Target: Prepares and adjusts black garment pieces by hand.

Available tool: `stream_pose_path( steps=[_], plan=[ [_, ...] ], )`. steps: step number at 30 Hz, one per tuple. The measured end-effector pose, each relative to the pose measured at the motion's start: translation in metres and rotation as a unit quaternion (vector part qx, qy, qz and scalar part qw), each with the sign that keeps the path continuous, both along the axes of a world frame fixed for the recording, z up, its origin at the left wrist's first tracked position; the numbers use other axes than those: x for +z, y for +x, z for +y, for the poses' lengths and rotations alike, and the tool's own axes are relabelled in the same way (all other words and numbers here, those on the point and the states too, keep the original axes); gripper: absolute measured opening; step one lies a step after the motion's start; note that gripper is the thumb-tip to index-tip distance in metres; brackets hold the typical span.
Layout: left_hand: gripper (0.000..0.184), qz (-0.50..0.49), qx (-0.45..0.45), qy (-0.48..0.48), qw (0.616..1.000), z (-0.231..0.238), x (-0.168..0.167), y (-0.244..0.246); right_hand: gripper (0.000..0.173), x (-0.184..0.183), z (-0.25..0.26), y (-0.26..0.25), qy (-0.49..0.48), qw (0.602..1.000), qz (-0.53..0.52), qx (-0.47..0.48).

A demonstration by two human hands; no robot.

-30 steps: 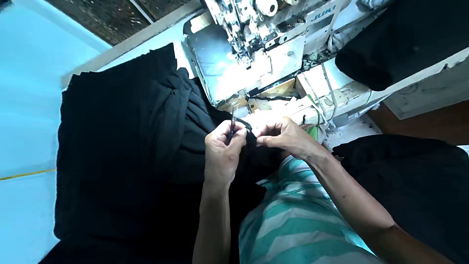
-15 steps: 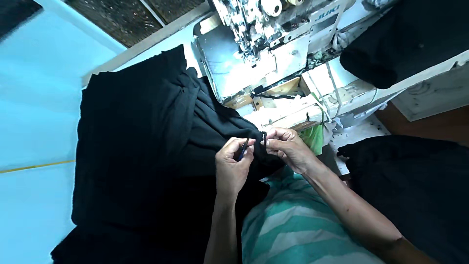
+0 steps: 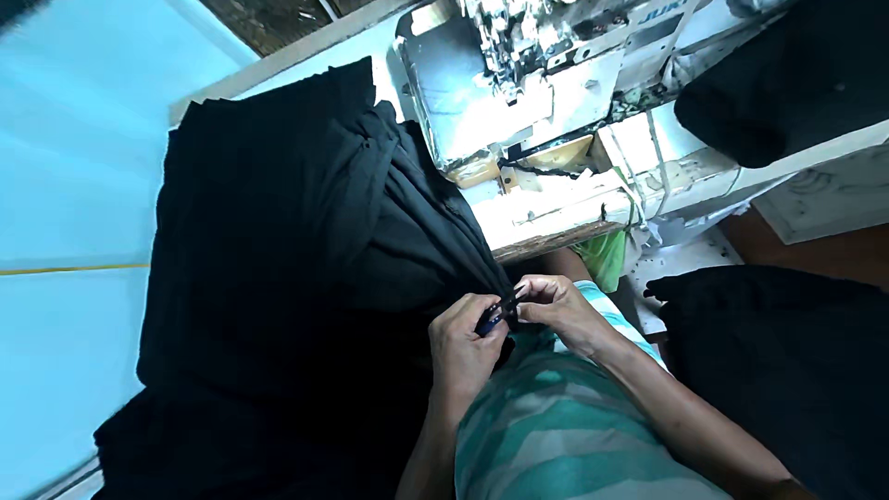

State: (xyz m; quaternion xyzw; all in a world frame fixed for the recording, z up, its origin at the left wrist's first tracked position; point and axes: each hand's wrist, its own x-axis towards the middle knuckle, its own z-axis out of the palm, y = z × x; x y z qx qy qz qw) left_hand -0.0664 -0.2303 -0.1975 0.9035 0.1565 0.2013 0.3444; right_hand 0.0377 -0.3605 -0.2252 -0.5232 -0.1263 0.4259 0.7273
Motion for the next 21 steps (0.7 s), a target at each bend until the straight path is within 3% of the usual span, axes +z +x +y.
stream_pose_path(
  steps=[9,11,13,16,18,21],
  plan=[
    [0.012,0.007,0.029,0.081,0.996,-0.004,-0.008,-0.019,0.016,-0.009,-0.007,-0.003,0.03,0.993,0.077,0.09],
    [0.013,-0.003,0.046,0.03,0.998,-0.003,-0.01,-0.023,0.018,-0.011,-0.008,-0.002,0.047,0.991,0.088,0.094],
    [0.014,-0.02,0.052,-0.101,0.993,-0.001,-0.008,-0.028,0.019,-0.01,-0.009,-0.001,0.04,0.994,0.068,0.069],
    [0.014,-0.058,0.043,-0.283,0.957,0.004,-0.006,-0.033,0.014,-0.01,-0.01,0.006,-0.049,0.998,-0.038,-0.002],
    [0.017,-0.079,0.03,-0.31,0.947,0.004,-0.006,-0.035,0.01,-0.016,-0.01,0.012,-0.102,0.988,-0.101,-0.054],
    [0.016,-0.09,0.016,-0.302,0.949,0.003,-0.004,-0.032,0.005,-0.017,-0.01,0.013,-0.102,0.98,-0.149,-0.089]
  ],
)
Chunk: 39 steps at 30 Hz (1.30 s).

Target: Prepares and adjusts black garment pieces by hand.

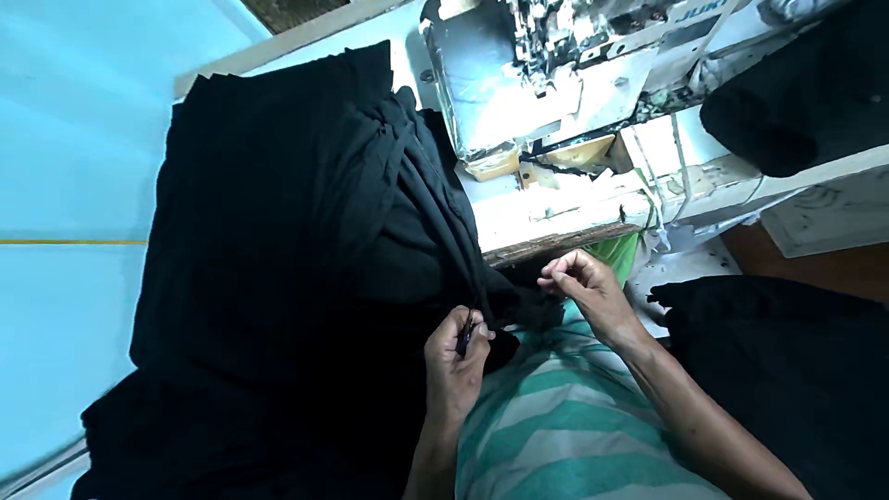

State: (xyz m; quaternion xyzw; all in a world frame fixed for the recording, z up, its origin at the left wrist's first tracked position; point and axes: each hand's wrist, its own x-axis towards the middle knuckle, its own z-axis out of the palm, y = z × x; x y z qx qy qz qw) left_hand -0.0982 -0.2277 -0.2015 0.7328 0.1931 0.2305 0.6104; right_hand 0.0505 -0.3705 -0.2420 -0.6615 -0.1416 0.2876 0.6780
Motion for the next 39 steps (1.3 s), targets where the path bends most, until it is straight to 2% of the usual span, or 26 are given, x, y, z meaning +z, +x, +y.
stream_pose_path(
  steps=[1,5,7,9,11,13,18,20,24,28,30,32,34,35,37,39],
  plan=[
    [0.014,0.001,-0.005,0.003,1.0,-0.001,0.001,0.001,0.008,0.004,0.001,-0.003,0.004,1.0,-0.023,0.018],
    [0.01,0.015,-0.01,0.028,0.999,-0.007,0.001,0.008,0.047,0.026,0.015,-0.007,-0.018,0.989,-0.085,0.119],
    [0.01,0.019,-0.008,0.067,0.998,-0.008,0.002,0.009,0.054,0.029,0.027,-0.005,-0.047,0.978,-0.154,0.131],
    [0.012,0.019,-0.004,0.106,0.994,-0.01,0.001,0.01,0.049,0.026,0.038,-0.003,-0.057,0.957,-0.264,0.106],
    [0.011,0.017,-0.006,0.132,0.991,-0.012,0.0,0.011,0.031,0.026,0.046,0.0,-0.048,0.93,-0.359,0.071],
    [0.011,0.007,-0.007,0.147,0.989,-0.011,0.0,0.011,0.017,0.031,0.047,0.007,-0.05,0.917,-0.394,0.043],
    [0.01,-0.027,0.021,0.123,0.992,-0.002,-0.002,0.007,0.021,0.034,0.037,0.03,-0.128,0.918,-0.368,-0.074],
    [0.011,-0.027,0.023,0.115,0.993,-0.001,-0.003,0.008,0.02,0.028,0.037,0.027,-0.155,0.913,-0.367,-0.09],
    [0.011,-0.008,0.016,0.087,0.996,-0.002,-0.002,0.011,0.034,0.021,0.033,0.018,-0.167,0.906,-0.389,0.02],
    [0.011,-0.007,0.005,0.104,0.995,-0.008,0.002,0.014,0.044,0.026,0.026,0.016,-0.156,0.898,-0.397,0.11],
    [0.01,-0.009,-0.001,0.118,0.993,-0.011,0.001,0.015,0.045,0.028,0.022,0.016,-0.123,0.905,-0.385,0.134],
    [0.01,-0.008,-0.007,0.125,0.992,-0.013,0.0,0.016,0.044,0.033,0.017,0.015,-0.052,0.939,-0.311,0.141],
    [0.01,-0.003,-0.008,0.129,0.992,-0.014,-0.001,0.016,0.038,0.038,0.013,0.014,0.023,0.973,-0.214,0.088],
    [0.01,-0.003,-0.007,0.129,0.992,-0.014,-0.001,0.016,0.032,0.039,0.012,0.014,0.034,0.976,-0.212,0.042],
    [0.01,-0.002,-0.003,0.132,0.991,-0.015,-0.002,0.015,0.024,0.038,0.012,0.015,-0.012,0.959,-0.282,-0.015],
    [0.01,-0.003,0.0,0.141,0.99,-0.016,-0.002,0.015,0.036,0.034,0.017,0.012,-0.08,0.92,-0.384,0.008]
  ],
)
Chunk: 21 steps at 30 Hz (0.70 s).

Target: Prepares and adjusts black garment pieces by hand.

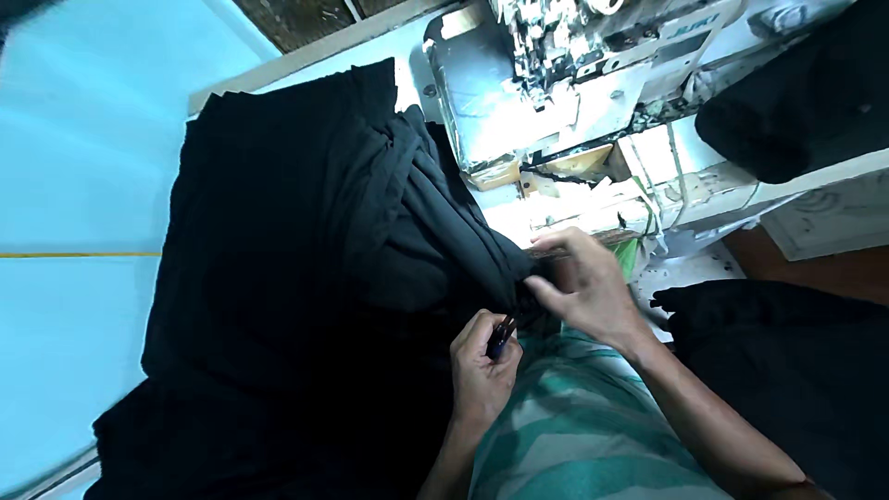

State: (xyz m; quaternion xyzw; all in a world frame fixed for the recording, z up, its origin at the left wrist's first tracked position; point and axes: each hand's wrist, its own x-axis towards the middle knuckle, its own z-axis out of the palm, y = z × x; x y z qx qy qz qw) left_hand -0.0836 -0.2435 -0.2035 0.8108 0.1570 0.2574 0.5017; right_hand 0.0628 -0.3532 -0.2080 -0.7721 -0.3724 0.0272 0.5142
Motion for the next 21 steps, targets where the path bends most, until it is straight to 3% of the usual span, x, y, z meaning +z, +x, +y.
stream_pose_path(
  steps=[2,5,10,15,18,21],
  plan=[
    [0.01,-0.001,0.003,0.01,1.0,-0.002,0.0,0.001,0.038,-0.007,0.009,-0.005,-0.067,0.993,-0.093,0.015],
    [0.01,0.0,0.008,0.019,1.0,-0.002,0.001,-0.001,0.016,-0.018,0.024,-0.007,-0.046,0.985,-0.166,-0.017],
    [0.01,0.013,0.036,0.008,0.999,0.006,-0.006,-0.003,0.008,-0.005,0.031,-0.002,0.056,0.997,-0.054,-0.009],
    [0.022,-0.038,0.054,-0.008,0.998,0.008,-0.003,0.009,0.005,-0.001,0.029,-0.007,0.067,0.997,0.04,0.012],
    [0.03,-0.057,0.084,0.059,0.993,0.01,-0.001,0.025,0.005,0.001,0.028,-0.006,0.07,0.995,0.066,0.022],
    [0.027,-0.036,0.114,0.156,0.98,0.013,-0.001,0.04,0.006,0.005,0.026,0.0,0.05,0.997,0.061,0.025]
  ],
)
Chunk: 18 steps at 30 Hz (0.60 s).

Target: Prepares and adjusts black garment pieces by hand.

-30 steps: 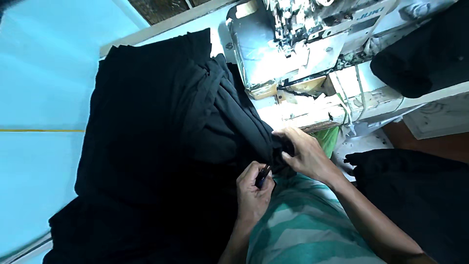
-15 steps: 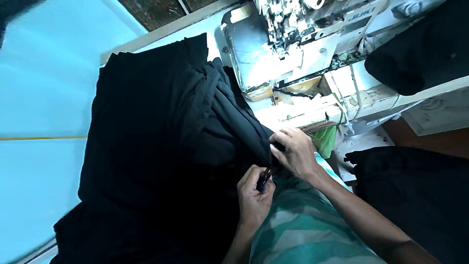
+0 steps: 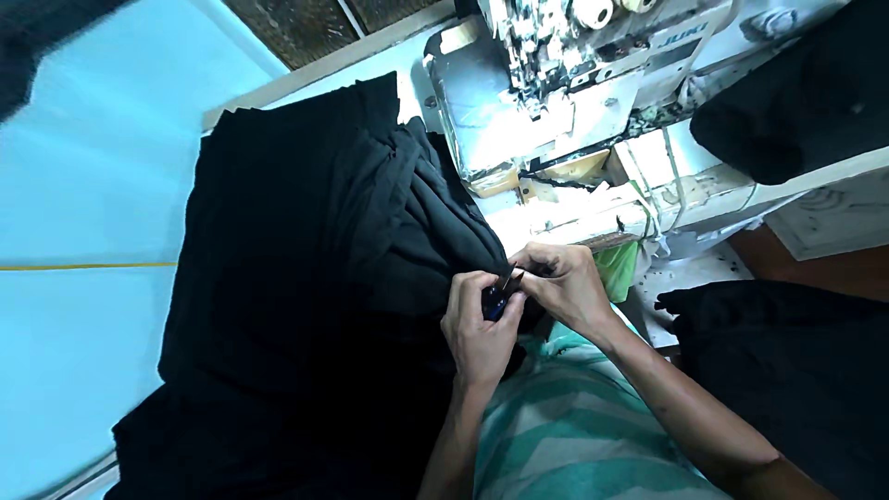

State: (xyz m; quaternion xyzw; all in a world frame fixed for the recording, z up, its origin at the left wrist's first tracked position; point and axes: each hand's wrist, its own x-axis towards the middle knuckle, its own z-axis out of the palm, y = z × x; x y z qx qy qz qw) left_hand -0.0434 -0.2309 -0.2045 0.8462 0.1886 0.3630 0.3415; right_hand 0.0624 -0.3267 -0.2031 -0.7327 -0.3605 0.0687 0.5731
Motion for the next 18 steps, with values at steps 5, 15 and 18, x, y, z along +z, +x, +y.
stream_pose_path(
  steps=[5,15,18],
  plan=[
    [0.02,0.032,0.014,0.101,0.994,0.002,-0.002,0.013,0.009,0.008,-0.005,0.005,-0.055,0.995,-0.084,0.012],
    [0.006,0.063,-0.013,0.05,0.997,0.024,-0.013,0.019,0.012,-0.008,0.006,-0.006,-0.059,0.991,-0.118,0.025],
    [0.008,0.098,0.072,0.058,0.991,0.048,-0.015,0.017,0.015,-0.004,-0.004,-0.006,-0.094,0.987,-0.116,0.053]
  ],
)
